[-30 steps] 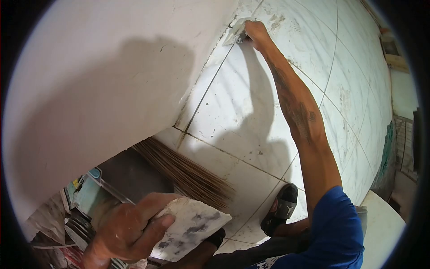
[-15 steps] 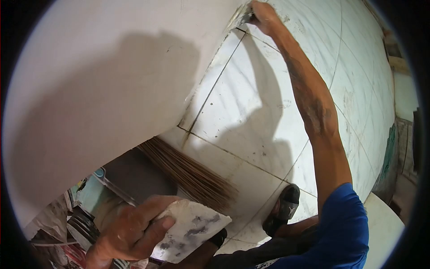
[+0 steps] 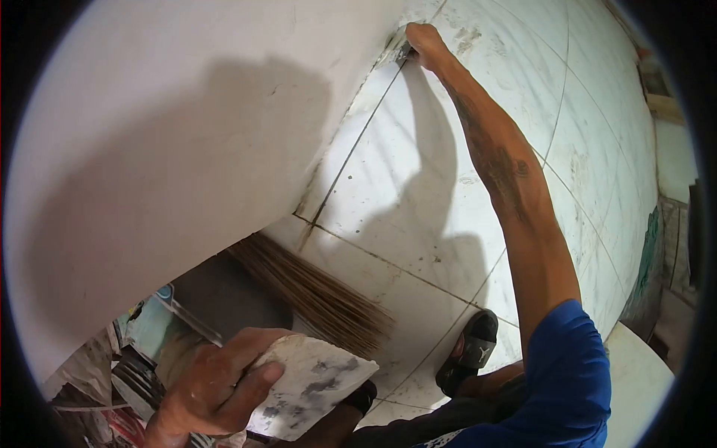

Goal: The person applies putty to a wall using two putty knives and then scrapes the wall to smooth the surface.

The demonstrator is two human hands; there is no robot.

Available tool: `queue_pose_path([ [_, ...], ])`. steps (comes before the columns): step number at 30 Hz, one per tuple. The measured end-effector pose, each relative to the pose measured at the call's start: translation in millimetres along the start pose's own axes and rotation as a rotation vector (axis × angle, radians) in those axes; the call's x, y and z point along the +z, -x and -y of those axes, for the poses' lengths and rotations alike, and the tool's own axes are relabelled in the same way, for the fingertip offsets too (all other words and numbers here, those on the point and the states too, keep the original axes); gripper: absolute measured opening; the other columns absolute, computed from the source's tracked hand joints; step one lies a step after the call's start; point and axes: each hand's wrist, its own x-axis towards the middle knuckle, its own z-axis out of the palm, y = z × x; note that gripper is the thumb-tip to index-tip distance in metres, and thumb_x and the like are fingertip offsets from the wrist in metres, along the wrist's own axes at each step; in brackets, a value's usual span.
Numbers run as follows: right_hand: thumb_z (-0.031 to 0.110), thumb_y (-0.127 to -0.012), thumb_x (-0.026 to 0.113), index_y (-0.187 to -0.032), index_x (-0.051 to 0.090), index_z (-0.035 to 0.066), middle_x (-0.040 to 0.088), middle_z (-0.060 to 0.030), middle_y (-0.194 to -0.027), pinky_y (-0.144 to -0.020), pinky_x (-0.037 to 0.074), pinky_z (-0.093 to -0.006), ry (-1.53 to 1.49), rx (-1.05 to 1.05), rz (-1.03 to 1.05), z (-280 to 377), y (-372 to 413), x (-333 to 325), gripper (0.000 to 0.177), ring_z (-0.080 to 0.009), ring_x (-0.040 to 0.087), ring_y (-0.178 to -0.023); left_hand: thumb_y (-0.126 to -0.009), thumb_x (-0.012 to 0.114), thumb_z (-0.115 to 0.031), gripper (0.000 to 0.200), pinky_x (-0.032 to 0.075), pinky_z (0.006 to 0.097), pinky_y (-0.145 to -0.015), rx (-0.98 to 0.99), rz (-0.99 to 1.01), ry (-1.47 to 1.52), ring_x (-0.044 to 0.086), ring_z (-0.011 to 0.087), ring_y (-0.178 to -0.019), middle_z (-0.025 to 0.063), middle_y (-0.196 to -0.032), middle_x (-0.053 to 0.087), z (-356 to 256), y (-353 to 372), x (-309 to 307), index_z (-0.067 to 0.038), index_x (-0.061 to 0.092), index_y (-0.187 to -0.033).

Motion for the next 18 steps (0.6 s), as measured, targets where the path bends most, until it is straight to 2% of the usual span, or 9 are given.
queue_pose_path([
  [3, 0.011, -0.089, 0.049, -0.093, 0.059, -0.004, 0.063, -0.0135, -0.09, -0.077, 0.058, -0.0435, 0.075, -0.029, 0.074, 15.1, 2.8, 11.4, 0.019, -0.0261, 0.065, -0.097, -0.09, 0.055, -0.014, 0.027, 0.053, 0.0344, -0.063, 0.027, -0.03, 0.005, 0.069, 0.026, -0.071, 0.0178, -0.083, 0.068, 1.0, 3.1, 0.9, 0.006, 0.062, -0.106],
  [5, 0.009, -0.089, 0.049, -0.091, 0.059, -0.005, 0.063, -0.0138, -0.086, -0.073, 0.058, -0.0421, -0.049, 0.047, 0.027, 23.3, 0.7, 20.2, 0.016, -0.0244, 0.066, -0.086, -0.089, 0.055, -0.014, 0.027, 0.053, 0.0348, -0.064, 0.018, -0.015, 0.009, 0.068, 0.0263, -0.071, 0.0185, -0.083, 0.068, 0.4, 4.6, 1.0, 0.006, 0.062, -0.106],
  [8, 0.019, -0.091, 0.048, -0.102, 0.06, -0.01, 0.064, -0.0228, -0.091, -0.077, 0.055, -0.0501, -0.026, 0.021, -0.045, 33.5, -3.6, 14.3, 0.033, -0.0319, 0.064, -0.079, -0.09, 0.055, -0.015, 0.027, 0.053, 0.0354, -0.064, 0.006, 0.001, 0.019, 0.068, 0.0267, -0.071, 0.0185, -0.086, 0.068, -1.7, 4.4, 2.1, 0.006, 0.063, -0.106],
  [9, 0.017, -0.091, 0.048, -0.097, 0.06, -0.01, 0.064, -0.0234, -0.09, -0.072, 0.057, -0.0458, -0.134, -0.03, -0.024, 37.3, 8.1, 7.7, 0.03, -0.0329, 0.064, -0.077, -0.091, 0.055, -0.016, 0.027, 0.053, 0.0353, -0.064, 0.029, -0.006, 0.003, 0.068, 0.0266, -0.07, 0.0182, -0.086, 0.067, -1.7, 2.7, 4.5, 0.005, 0.063, -0.107],
  [12, 0.009, -0.089, 0.051, -0.091, 0.058, -0.005, 0.06, -0.0121, -0.083, -0.065, 0.055, -0.0411, -0.275, -0.068, -0.065, 39.7, 64.7, -11.9, 0.016, -0.0237, 0.061, -0.071, -0.092, 0.055, -0.017, 0.028, 0.053, 0.0351, -0.063, 0.092, -0.026, -0.045, 0.068, 0.0261, -0.07, 0.0174, -0.086, 0.067, -1.0, 1.1, 6.5, 0.005, 0.063, -0.108],
  [14, 0.011, -0.088, 0.052, -0.089, 0.058, -0.004, 0.057, -0.0102, -0.08, -0.062, 0.051, -0.041, -0.103, -0.021, -0.147, 12.1, 74.0, -8.4, 0.016, -0.0225, 0.055, -0.065, -0.092, 0.055, -0.017, 0.028, 0.052, 0.0348, -0.062, 0.112, 0.002, -0.056, 0.068, 0.0256, -0.069, 0.017, -0.085, 0.067, -1.3, 0.5, 3.9, 0.005, 0.062, -0.108],
  [15, 0.013, -0.089, 0.053, -0.088, 0.058, -0.002, 0.055, -0.0082, -0.08, -0.062, 0.049, -0.0408, -0.075, 0.036, -0.096, -5.5, 73.9, -8.4, 0.016, -0.0214, 0.055, -0.069, -0.092, 0.055, -0.017, 0.028, 0.052, 0.0347, -0.062, 0.083, 0.011, -0.036, 0.068, 0.0251, -0.069, 0.0171, -0.085, 0.067, -3.7, 0.2, 3.8, 0.005, 0.062, -0.109],
  [18, 0.016, -0.09, 0.051, -0.085, 0.057, 0.0, 0.051, -0.0059, -0.079, -0.059, 0.045, -0.0373, -0.146, -0.013, -0.016, -37.9, 85.7, 10.4, 0.017, -0.0179, 0.049, -0.066, -0.093, 0.055, -0.016, 0.028, 0.053, 0.0343, -0.064, 0.007, 0.031, 0.024, 0.067, 0.0234, -0.071, 0.0171, -0.086, 0.066, -8.7, -0.1, 6.5, 0.005, 0.062, -0.11],
])
